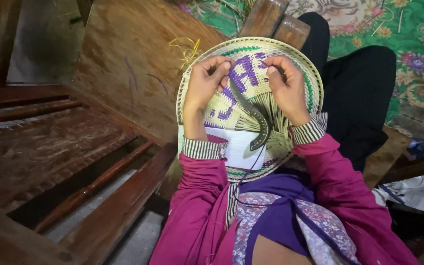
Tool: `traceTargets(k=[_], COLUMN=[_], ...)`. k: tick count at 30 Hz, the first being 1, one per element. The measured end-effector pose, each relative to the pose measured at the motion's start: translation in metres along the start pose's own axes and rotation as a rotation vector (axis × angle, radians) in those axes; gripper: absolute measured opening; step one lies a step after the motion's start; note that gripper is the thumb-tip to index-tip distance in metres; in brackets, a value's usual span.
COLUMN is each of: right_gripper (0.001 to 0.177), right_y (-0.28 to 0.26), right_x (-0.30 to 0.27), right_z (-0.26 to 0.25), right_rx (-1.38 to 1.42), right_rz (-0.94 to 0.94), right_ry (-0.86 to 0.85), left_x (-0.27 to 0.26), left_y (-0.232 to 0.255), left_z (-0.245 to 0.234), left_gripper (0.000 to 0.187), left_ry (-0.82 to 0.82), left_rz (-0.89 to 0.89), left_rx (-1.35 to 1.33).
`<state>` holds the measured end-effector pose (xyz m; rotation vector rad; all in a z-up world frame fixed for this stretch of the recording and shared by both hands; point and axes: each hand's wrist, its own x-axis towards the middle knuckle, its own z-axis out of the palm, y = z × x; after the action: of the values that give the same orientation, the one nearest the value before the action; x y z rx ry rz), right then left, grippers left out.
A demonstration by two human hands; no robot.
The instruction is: Weaving colored threads into a traditional woven hat to create decorative patterns and text.
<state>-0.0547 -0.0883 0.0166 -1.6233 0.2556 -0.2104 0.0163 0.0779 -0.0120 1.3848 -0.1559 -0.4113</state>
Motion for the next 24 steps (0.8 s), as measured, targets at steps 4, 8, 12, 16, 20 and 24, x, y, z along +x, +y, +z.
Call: traceTargets(k=[4,8,12,16,20,24], right_gripper=[0.016,0.019,0.021,0.020,0.018,0.015], right_y=[-0.009,-0.003,-0.012,-0.005,0.002,0.004], right_x=[-0.002,-0.001,-0.001,-0.001,0.001,0.002], right_z=[0.003,0.004,0.005,0.003,0.003,0.006], right_rx=[0.090,0.133,0.124,0.116,0.100,0.167], right_rz=[0.067,0.042,0.011,0.021,0.030,0.076], right_ry=[0.004,-0.019,-0.037,-0.042,-0.039,-0.009], left_x=[0.001,0.000,0.000,-0.001,0.001,0.000], left_y=[0.003,0.004,0.003,0.004,0.004,0.001], left_z=[-0.001,0.001,0.000,0.001,0.001,0.002], left_gripper=[0.015,0.016,0.017,0.017,0.015,0.014], left_ry=[0.012,0.087,0.084,0.092,0.069,0.089], left_rz=[0.010,0.022,0.024,0.032,0.063,0.110], left_rx=[0.018,0.028,0.019,0.024,0.033,0.036])
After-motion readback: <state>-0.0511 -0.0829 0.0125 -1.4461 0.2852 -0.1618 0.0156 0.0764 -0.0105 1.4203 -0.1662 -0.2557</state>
